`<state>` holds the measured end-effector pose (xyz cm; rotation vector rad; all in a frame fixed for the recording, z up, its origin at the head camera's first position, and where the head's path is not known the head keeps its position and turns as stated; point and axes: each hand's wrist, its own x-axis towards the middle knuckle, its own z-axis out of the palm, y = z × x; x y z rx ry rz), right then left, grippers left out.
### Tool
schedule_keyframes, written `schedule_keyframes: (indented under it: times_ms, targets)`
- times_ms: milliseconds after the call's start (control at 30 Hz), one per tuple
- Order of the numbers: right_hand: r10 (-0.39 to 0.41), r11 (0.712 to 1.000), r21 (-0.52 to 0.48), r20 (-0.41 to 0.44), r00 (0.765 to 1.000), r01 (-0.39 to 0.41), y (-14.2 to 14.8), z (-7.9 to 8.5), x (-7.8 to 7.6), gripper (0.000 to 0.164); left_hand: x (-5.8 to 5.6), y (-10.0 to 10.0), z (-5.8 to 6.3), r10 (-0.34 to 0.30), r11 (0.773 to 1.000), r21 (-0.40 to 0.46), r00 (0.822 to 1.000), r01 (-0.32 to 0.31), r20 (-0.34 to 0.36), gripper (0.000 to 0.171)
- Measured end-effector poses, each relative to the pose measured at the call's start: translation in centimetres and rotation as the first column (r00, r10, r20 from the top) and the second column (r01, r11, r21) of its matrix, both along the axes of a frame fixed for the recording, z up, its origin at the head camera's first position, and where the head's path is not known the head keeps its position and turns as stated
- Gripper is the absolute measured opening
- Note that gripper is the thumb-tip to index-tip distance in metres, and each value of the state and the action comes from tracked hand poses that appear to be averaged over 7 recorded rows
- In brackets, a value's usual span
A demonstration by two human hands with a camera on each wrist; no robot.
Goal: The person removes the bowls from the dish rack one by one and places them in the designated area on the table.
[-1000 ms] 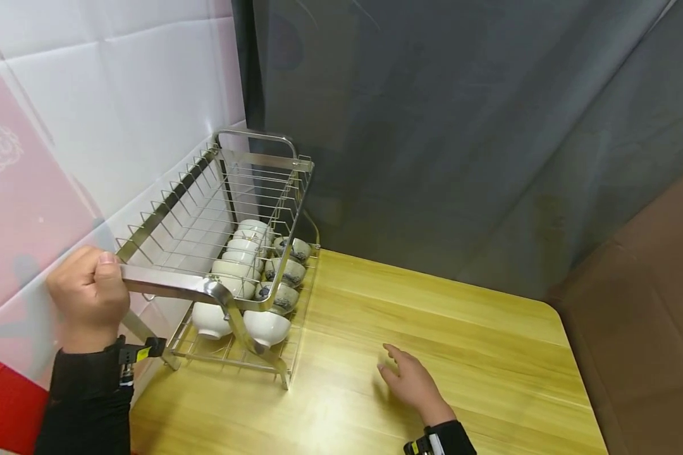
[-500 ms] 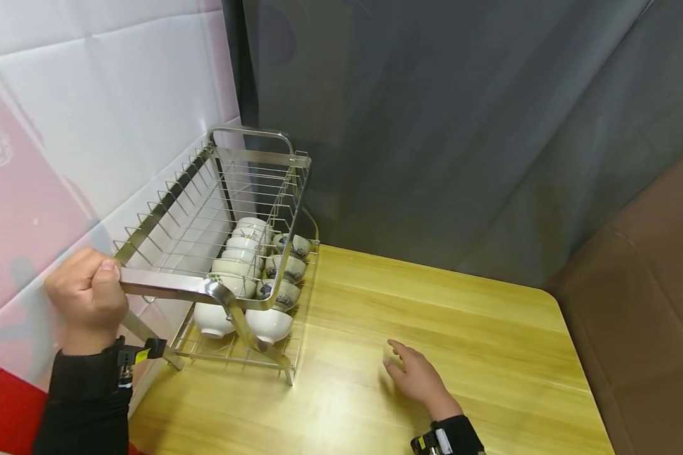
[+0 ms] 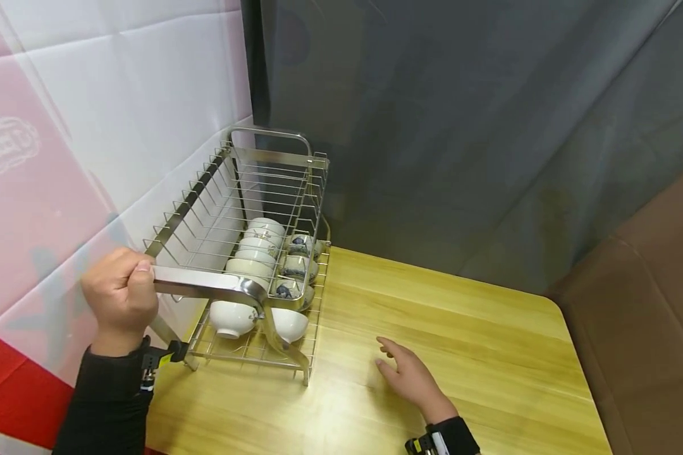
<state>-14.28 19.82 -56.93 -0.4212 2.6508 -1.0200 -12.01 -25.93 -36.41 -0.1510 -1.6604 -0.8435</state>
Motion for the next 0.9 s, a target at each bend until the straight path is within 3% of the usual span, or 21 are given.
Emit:
schedule_keyframes:
  times_ms: [300, 633, 900]
  targets:
    - [0.125, 0.990, -0.053, -0.092, 0.988, -0.130, -2.3, 2.7, 0.6, 0.053, 0.3, 3.7, -0.4, -0.017, 0.996, -0.083, 1.000, 0.017, 0.001, 0.032]
    - [0.253, 0.952, -0.122, -0.208, 0.945, -0.281, -4.4, 5.2, 1.7, 0.060, 0.6, 7.0, -0.7, -0.032, 0.980, -0.193, 0.998, 0.041, 0.047, 0.027]
    - [0.233, 0.945, -0.171, -0.248, 0.940, -0.280, -5.8, 6.7, 2.1, 0.064, 0.8, 9.4, -1.0, -0.086, 0.959, -0.260, 0.989, 0.114, 0.119, 0.025]
